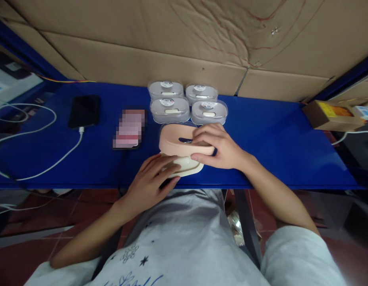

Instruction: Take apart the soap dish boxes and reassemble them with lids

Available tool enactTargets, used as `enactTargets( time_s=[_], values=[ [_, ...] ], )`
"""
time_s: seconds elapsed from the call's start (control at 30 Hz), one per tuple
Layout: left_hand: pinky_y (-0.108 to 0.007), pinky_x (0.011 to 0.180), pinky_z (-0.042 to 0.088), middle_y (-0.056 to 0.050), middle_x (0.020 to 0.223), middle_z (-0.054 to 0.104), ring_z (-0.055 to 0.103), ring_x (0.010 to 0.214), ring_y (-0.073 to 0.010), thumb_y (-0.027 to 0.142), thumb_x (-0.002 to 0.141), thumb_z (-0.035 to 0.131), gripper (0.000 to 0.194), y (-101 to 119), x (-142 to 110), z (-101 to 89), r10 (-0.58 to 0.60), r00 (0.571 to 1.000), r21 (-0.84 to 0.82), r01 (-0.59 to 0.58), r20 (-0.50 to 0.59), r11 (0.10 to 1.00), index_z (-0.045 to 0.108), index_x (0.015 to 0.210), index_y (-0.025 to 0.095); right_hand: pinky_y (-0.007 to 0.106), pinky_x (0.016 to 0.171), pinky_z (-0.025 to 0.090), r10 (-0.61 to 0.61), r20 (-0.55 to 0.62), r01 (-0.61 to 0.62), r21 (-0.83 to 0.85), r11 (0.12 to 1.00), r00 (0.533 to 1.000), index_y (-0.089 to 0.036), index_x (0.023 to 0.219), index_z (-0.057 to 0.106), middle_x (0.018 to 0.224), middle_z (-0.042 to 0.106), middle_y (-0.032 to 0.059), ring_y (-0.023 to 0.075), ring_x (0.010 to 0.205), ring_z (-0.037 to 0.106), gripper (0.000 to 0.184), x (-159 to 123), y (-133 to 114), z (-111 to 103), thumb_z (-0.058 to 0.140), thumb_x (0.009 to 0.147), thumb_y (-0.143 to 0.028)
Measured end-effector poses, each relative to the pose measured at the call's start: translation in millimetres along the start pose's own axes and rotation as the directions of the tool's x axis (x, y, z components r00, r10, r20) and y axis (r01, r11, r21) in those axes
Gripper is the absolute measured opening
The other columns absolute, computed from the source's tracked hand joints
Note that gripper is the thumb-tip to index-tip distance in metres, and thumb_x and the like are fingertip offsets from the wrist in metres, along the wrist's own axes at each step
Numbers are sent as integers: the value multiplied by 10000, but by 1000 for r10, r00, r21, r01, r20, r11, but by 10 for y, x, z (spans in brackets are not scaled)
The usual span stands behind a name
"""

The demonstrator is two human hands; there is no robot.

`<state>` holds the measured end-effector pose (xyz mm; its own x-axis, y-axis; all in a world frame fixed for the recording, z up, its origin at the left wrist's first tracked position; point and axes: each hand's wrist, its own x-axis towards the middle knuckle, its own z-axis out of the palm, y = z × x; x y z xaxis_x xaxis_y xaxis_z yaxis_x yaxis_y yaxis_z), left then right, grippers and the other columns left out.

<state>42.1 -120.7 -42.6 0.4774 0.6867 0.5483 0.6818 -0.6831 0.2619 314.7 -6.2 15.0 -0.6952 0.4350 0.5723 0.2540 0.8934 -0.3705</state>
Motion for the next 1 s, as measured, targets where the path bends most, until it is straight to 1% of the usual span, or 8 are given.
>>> enactTargets(
  time_s=[0.2,0.4,0.5,0.7,0.8,0.9,0.97,1.0],
  values=[
    [-585,1176,554,-152,1288,757,702,1299,-329,273,1064,683,209,16,-10,7,-79,997,17,80,-22,997,721,1254,197,480,1028,478,-95,36,99,-139,985,995,-219,1141,699,1186,778,112,298,1141,739,327,17,-139,-18,794,969,-480],
    [-581,1200,528,-136,1292,765,706,1285,-321,326,1063,694,221,6,-15,16,-131,991,-6,131,-24,991,746,1252,224,486,1021,483,-158,76,168,-145,975,984,-216,1128,691,1155,781,105,299,1122,741,308,14,-211,-20,772,970,-467],
    [-571,1175,541,-150,1316,751,696,1301,-329,318,1058,697,221,-17,-19,19,-123,992,-47,122,-22,991,744,1249,216,475,999,491,-155,89,167,-145,975,984,-220,1088,697,1132,783,106,297,1108,741,280,-2,-204,-1,772,966,-460],
    [-592,1170,525,-164,1358,701,664,1324,-360,365,1013,759,349,-26,-17,2,-115,993,-63,115,3,991,707,1329,228,479,996,487,-118,83,129,-153,980,990,-240,1176,707,1162,786,94,296,1124,742,326,-8,-175,33,766,967,-483],
    [-603,1173,517,-190,1447,641,627,1367,-383,334,1011,741,378,3,-20,-19,-150,989,-55,148,-16,987,672,1362,213,477,978,497,-135,72,145,-158,977,988,-240,1192,696,1149,786,95,297,1119,748,344,0,-168,-15,779,961,-480],
    [-557,1192,516,-158,1539,592,596,1430,-348,250,1039,671,315,35,-40,-83,-259,965,-158,249,-47,955,651,1354,245,486,974,507,-153,69,163,-184,969,986,-234,1191,687,1154,788,108,305,1119,752,360,-14,-232,-86,793,952,-482],
    [-508,1199,523,-117,1515,617,618,1416,-301,235,1061,642,277,53,-65,-155,-365,928,-337,320,-77,886,656,1336,273,495,983,506,-177,71,188,-213,959,982,-225,1198,683,1152,795,114,312,1123,753,392,-40,-338,-108,793,953,-510],
    [-488,1191,534,-101,1490,639,641,1392,-285,264,1070,646,279,63,-80,-196,-420,904,-466,340,-76,817,655,1348,291,499,990,503,-195,72,207,-229,951,978,-223,1208,683,1148,801,112,313,1124,754,406,-55,-406,-105,779,963,-533]
  ],
)
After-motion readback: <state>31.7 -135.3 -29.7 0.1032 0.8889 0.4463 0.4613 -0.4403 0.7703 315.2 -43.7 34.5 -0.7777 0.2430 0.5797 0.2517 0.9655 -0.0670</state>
